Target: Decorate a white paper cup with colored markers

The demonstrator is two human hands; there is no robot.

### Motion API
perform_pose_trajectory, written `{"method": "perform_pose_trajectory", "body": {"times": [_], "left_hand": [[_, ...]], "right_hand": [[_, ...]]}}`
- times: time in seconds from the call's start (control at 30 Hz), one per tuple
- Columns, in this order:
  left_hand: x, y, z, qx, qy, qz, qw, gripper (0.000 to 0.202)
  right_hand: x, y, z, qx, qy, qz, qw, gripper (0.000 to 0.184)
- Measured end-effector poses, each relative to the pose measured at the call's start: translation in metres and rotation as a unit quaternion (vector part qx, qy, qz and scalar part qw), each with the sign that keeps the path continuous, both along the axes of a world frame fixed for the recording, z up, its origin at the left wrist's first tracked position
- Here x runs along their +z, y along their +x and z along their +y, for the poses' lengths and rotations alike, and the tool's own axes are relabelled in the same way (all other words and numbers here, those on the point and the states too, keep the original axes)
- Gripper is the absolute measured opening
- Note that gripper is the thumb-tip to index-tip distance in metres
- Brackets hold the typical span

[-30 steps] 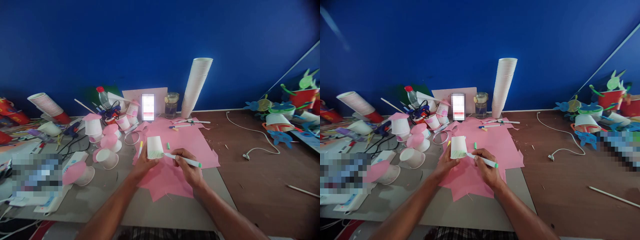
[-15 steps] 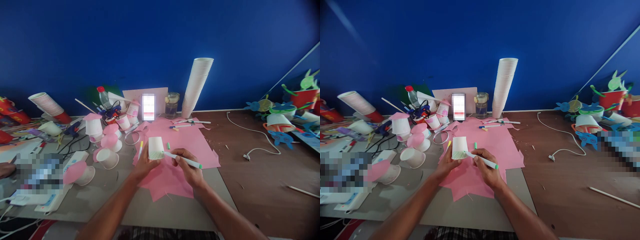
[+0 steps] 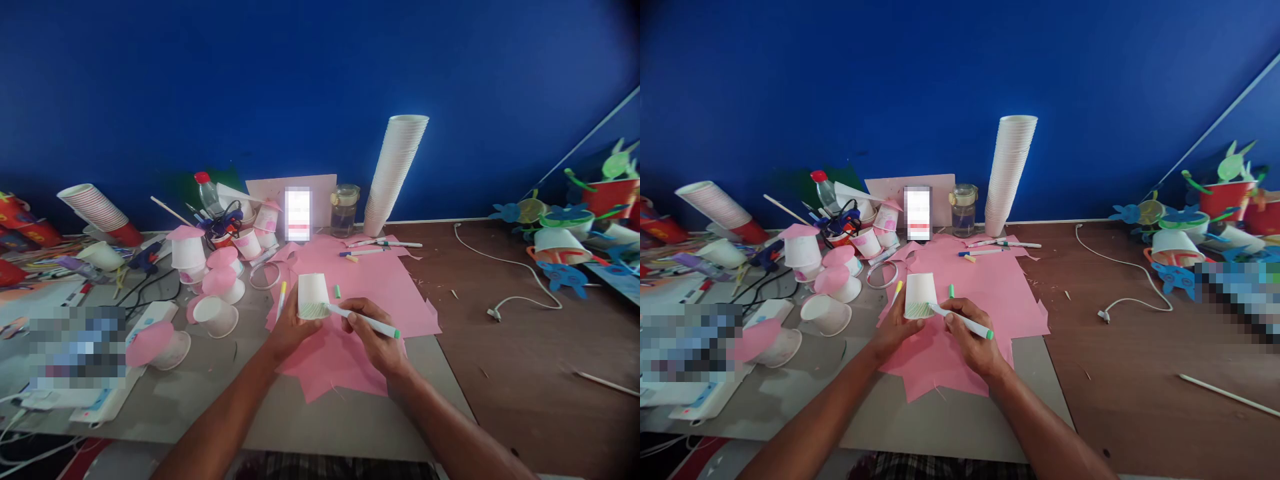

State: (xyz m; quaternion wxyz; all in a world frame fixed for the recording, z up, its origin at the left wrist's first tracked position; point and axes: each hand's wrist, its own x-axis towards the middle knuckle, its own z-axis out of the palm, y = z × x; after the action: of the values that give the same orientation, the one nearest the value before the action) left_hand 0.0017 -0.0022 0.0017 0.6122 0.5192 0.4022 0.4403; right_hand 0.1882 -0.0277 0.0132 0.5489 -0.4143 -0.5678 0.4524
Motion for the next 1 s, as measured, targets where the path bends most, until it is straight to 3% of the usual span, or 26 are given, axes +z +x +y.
{"method": "perform_pose_trajectory", "body": {"times": [0.5, 1.0], "left_hand": [[-0.0064, -0.0049, 0.0039, 0.009, 0.021, -0.021, 1.000, 0.082], [-0.0005, -0.0037, 0.0012, 0.013, 0.019, 0.002, 1.000, 0.084]], "right_hand": [[0.0039, 0.0014, 0.0000, 0.000, -0.025, -0.008, 1.000, 0.014], [-0.0057, 0.0038, 0.0007, 0.018, -0.009, 0.054, 0.998, 0.015]]}}
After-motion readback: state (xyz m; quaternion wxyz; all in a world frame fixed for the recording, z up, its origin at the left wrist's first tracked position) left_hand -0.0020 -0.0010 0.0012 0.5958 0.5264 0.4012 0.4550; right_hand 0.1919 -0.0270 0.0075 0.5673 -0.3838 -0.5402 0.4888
